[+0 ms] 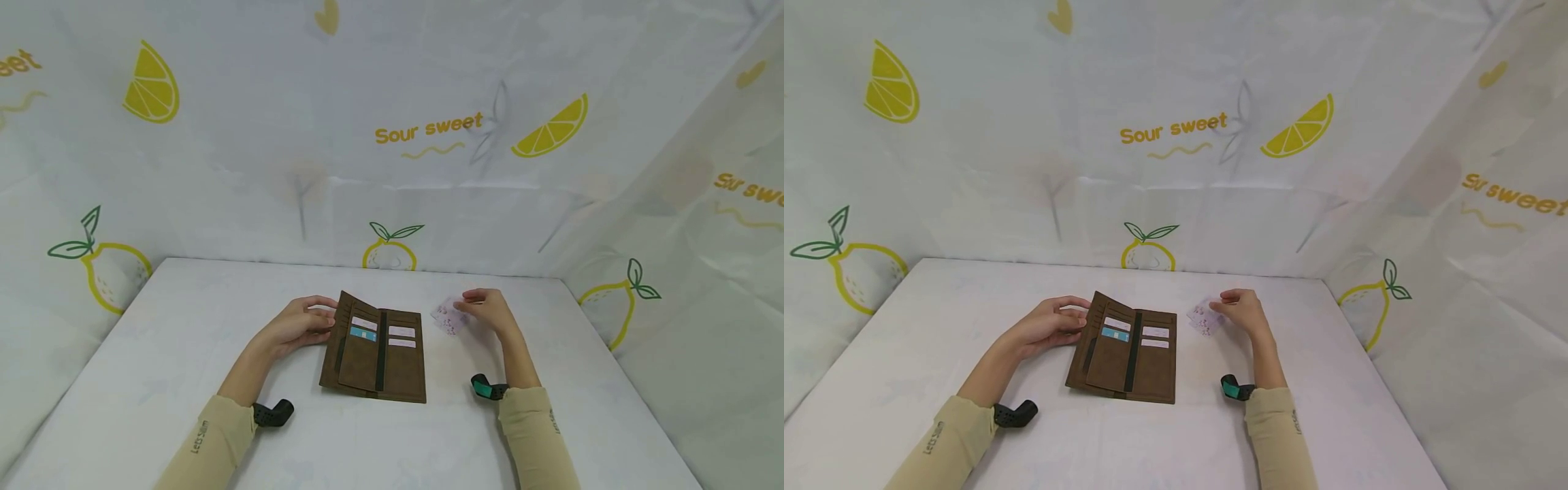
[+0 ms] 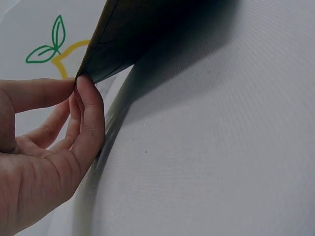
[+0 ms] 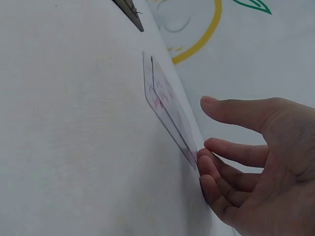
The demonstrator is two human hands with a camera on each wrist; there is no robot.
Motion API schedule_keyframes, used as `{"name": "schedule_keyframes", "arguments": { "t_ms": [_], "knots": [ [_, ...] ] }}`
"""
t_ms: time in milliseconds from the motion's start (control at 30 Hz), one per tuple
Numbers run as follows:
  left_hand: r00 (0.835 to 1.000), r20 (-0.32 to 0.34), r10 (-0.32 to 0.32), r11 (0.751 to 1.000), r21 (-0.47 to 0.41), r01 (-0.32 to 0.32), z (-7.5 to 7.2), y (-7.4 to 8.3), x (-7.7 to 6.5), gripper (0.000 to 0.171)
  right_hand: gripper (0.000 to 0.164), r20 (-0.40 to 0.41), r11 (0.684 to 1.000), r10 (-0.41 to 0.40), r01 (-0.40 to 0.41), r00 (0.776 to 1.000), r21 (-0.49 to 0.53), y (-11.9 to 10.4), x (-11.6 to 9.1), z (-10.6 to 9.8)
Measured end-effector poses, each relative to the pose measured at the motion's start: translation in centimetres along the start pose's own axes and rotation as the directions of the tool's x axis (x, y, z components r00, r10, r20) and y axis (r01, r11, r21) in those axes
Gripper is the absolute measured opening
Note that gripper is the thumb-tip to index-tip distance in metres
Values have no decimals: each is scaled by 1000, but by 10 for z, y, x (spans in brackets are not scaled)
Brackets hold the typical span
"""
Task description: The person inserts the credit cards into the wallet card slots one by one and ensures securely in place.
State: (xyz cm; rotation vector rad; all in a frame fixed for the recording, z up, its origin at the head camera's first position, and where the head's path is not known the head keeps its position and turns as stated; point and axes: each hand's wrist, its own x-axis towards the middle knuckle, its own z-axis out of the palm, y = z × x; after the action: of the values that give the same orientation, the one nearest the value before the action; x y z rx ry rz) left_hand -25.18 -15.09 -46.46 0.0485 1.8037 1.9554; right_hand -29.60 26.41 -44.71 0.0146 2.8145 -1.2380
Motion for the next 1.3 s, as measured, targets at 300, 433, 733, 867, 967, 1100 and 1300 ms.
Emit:
{"name": "schedule_keyframes", "arguments": {
  "t_ms": [300, 433, 733, 867, 967, 1100, 1300],
  "knots": [
    [1000, 2, 2, 1000, -1, -2, 0, 0, 0, 41, 57, 11, 994, 38, -37, 999, -106, 4, 1, 8],
    [1000, 1, 2, 1000, 8, -2, 0, 0, 0, 40, 59, 5, 993, 52, -51, 999, -110, 4, 2, 11],
    [1000, -3, -1, 1000, 12, 1, 1, 1, 0, 41, 62, 41, 995, 71, -67, 997, -76, 6, 4, 11],
    [1000, -10, -1, 1000, 8, 1, 1, 0, 0, 41, 64, 42, 997, 56, -54, 998, -48, 4, 4, 11],
    [1000, -5, 2, 1000, 5, -2, 0, 0, 0, 40, 65, 27, 998, 50, -49, 998, -29, 2, 3, 10],
    [1000, 2, 5, 1000, 4, -5, -1, -2, 0, 41, 59, -19, 999, 34, -33, 999, 10, 1, 2, 10],
    [1000, -5, 0, 1000, 1, 0, -1, -1, 0, 40, 50, -74, 984, 11, 2, 997, 177, -1, 3, 11]
  ]
}}
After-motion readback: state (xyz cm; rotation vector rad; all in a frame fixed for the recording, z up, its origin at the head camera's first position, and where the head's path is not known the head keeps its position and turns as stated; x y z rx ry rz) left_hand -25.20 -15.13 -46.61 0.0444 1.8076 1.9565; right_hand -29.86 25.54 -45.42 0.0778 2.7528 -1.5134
